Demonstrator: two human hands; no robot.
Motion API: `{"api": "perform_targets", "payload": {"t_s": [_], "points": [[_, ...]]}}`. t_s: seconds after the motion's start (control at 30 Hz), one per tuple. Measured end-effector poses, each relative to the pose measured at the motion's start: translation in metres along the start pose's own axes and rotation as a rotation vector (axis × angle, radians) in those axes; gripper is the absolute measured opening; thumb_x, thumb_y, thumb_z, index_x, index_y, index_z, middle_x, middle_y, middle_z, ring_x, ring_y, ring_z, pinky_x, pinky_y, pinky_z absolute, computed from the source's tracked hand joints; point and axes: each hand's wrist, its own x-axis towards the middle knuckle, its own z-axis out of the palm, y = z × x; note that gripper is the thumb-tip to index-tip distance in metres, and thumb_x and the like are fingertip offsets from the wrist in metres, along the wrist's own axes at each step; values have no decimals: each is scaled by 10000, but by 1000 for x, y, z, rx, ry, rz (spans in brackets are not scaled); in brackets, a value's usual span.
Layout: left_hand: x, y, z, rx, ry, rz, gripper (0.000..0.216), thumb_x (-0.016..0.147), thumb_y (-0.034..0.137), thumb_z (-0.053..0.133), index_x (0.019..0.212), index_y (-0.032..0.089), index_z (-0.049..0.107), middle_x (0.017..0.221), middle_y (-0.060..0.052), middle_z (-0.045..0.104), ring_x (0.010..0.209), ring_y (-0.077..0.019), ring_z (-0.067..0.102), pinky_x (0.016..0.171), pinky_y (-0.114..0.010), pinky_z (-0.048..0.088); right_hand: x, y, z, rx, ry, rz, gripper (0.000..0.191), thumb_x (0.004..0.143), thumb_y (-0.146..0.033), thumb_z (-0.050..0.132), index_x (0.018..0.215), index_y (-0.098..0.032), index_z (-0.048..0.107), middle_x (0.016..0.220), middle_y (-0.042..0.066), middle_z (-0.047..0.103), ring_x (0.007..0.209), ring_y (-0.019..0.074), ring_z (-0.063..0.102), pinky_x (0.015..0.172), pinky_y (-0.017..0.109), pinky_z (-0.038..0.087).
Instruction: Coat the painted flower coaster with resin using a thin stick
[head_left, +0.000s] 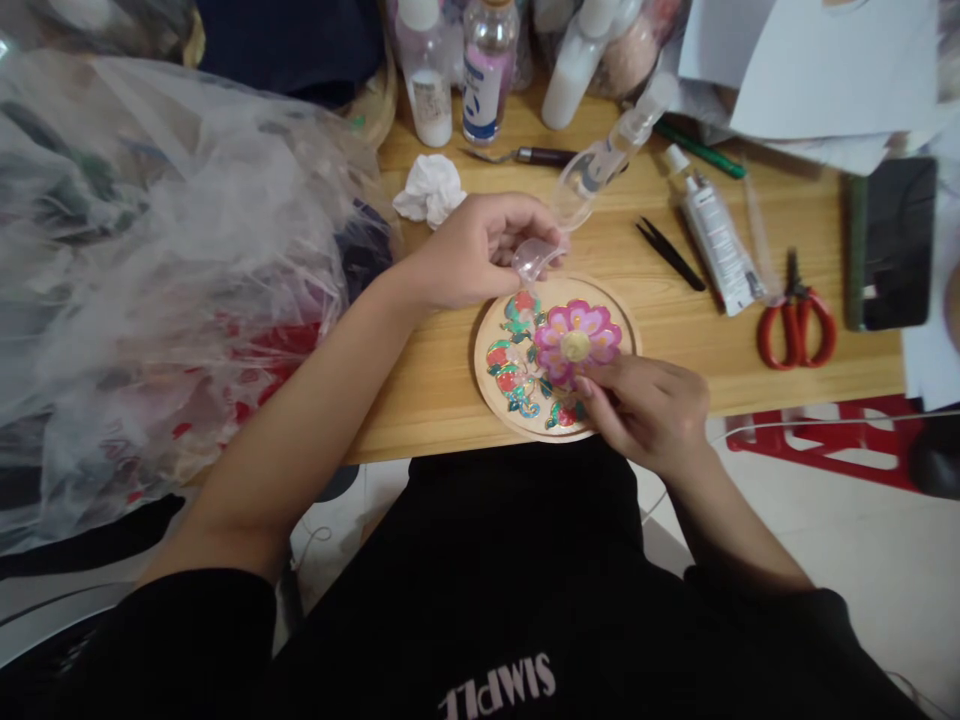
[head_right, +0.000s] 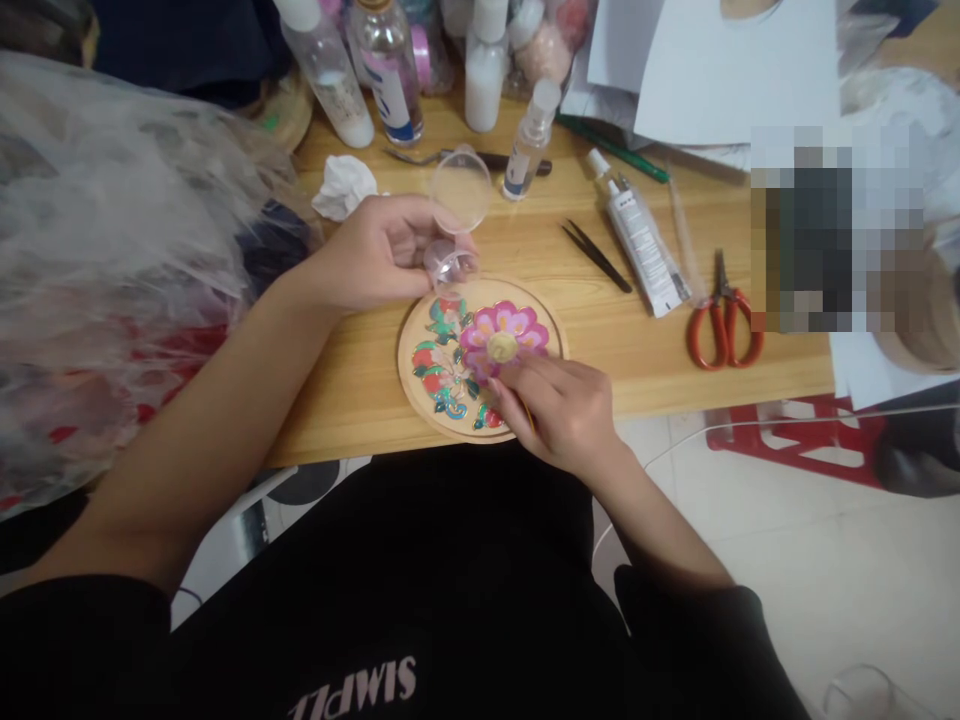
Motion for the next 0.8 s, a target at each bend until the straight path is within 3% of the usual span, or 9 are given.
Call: {"api": "perform_targets", "payload": {"t_s": [0.27,0.5,0.8], "points": [[0,5,3,-83,43,-40,341,583,107,805,879,174,649,887,71,704,946,-140,723,904,-300,570,1,0,-2,19,7,3,73,877,-191,609,808,-179,631,683,37,727,567,134,668,495,226,492],[0,5,2,-62,43,-55,371,598,7,784,902,161,638,923,21,705,960,-159,712,917,-337,576,2,1,-1,18,-4,-2,75,881,-191,605,812,-193,635,686,20,726,581,126,669,505,219,491],[0,5,2,-97,33,-67,387,611,-60,723,911,171,642,916,45,712,942,-110,701,889,-280,557,1,2,1,30,-1,3,66,883,-190,603,827,-189,637,719,25,739,613,127,688,517,219,507]]}}
